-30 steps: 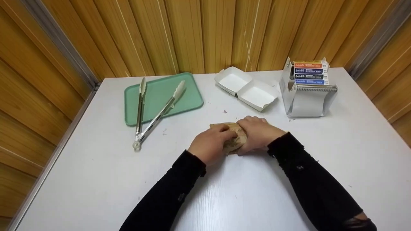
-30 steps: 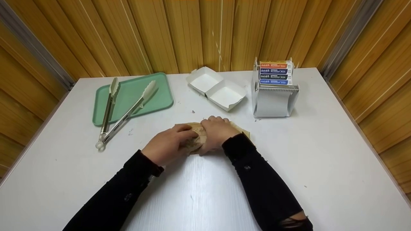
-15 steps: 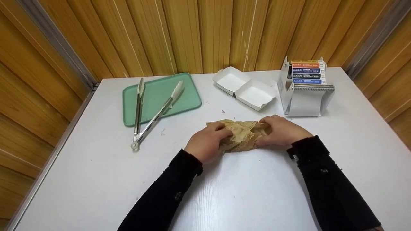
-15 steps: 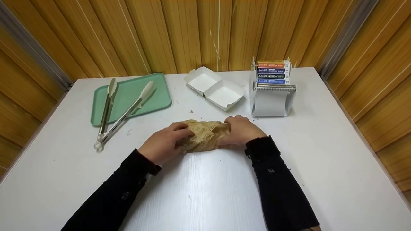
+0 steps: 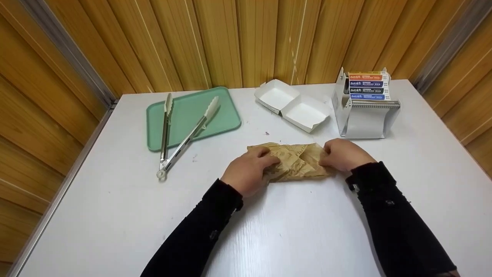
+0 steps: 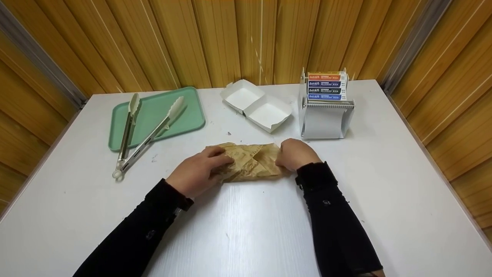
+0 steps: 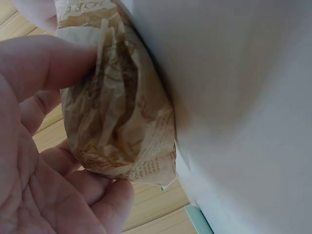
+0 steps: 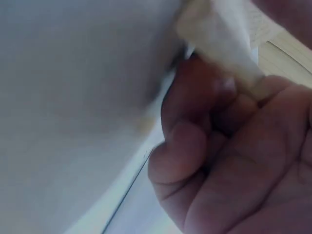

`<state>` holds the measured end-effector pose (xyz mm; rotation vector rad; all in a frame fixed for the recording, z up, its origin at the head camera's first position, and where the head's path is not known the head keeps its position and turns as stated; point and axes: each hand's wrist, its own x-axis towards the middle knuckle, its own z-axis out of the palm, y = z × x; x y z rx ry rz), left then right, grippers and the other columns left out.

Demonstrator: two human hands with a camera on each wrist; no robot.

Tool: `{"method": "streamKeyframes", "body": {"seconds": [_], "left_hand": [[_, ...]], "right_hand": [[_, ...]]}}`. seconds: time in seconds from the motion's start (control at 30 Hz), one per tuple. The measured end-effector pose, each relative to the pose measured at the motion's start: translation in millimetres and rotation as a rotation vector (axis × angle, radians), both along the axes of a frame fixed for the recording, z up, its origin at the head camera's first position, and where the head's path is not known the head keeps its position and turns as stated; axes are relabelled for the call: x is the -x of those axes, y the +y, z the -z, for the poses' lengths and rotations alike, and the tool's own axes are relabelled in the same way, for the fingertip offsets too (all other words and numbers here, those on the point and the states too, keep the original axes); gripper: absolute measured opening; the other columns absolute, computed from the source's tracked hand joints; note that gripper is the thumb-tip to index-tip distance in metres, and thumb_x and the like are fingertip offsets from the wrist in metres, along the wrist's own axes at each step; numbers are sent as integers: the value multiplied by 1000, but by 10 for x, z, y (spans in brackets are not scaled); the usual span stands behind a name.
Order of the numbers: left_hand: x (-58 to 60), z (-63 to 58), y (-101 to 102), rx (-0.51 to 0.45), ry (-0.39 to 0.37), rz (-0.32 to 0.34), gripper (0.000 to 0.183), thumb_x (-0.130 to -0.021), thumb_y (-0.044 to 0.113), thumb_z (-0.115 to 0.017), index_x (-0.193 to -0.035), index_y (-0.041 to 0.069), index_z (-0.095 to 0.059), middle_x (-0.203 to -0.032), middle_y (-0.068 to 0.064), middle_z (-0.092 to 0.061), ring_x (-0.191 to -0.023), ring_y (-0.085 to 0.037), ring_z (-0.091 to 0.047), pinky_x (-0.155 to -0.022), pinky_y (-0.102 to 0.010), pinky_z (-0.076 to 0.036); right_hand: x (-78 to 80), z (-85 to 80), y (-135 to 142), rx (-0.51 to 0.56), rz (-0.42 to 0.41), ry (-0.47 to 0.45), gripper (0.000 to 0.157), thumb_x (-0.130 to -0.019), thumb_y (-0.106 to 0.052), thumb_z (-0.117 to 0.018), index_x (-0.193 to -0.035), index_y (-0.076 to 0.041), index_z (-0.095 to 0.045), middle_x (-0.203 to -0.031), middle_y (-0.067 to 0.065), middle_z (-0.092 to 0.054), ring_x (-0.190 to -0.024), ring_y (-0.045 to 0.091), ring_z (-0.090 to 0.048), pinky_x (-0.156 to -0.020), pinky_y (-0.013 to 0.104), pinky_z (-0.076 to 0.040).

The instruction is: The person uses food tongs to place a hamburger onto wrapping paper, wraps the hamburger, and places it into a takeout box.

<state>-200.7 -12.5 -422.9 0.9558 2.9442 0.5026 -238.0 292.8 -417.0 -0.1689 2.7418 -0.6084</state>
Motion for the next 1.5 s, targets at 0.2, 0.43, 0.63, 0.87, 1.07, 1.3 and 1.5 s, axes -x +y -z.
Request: {"method": "streamKeyframes", "body": {"seconds": [0.2,0.43,0.63,0.87,1.07,1.3,1.5], "left_hand": [[3,-1,15,9,-16,-8,44,-97,16,-69,-137,34,-68,-152,-2,-55,-135,-25,-60,-103,-46,-56],[11,2,23,14,-16,-9,45,-95,16,-69,-136,34,-68,-152,-2,-55,-136,-25,-59,-106,-46,-55],[11,4,26,16,-13,-9,45,-95,17,-67,-137,34,-68,-151,-2,-55,-135,-25,-59,-107,-45,-54],[11,24,15,29,-19,-15,47,-95,20,-65,-140,34,-66,-154,-2,-53,-135,-27,-59,-107,-46,-54],[8,34,23,41,-5,-25,47,-95,21,-65,-141,33,-66,-155,-4,-52,-137,-29,-59,-108,-46,-54],[-4,26,27,45,4,-28,47,-95,20,-64,-140,32,-66,-155,-5,-52,-137,-29,-58,-106,-46,-55],[-10,18,25,41,-1,-26,41,-100,30,-65,-142,32,-66,-157,-6,-51,-142,-29,-54,-111,-46,-52]], "right_hand": [[2,-54,102,73,-18,0,15,-93,-22,-62,-84,-10,-60,-74,1,-55,-74,21,-54,-64,33,-43],[-22,-103,90,492,123,-188,14,-100,-18,-56,-100,-4,-56,-87,0,-64,-80,15,-64,-71,31,-57],[-27,-76,57,1035,170,-360,24,-111,-20,-48,-114,1,-58,-96,7,-76,-81,21,-76,-74,33,-64],[-87,61,100,1258,-168,-551,42,-116,-27,-38,-144,0,-54,-132,14,-72,-112,26,-75,-96,38,-61],[-199,30,-207,1000,73,-420,43,-98,-5,-69,-138,6,-58,-114,5,-79,-100,17,-76,-88,32,-63],[-201,54,-320,929,198,-289,49,-87,9,-66,-134,19,-53,-105,4,-79,-95,15,-77,-88,28,-63],[-224,54,-391,1008,182,-313,40,-99,-2,-60,-135,15,-51,-106,1,-78,-98,13,-76,-90,29,-62]]}}
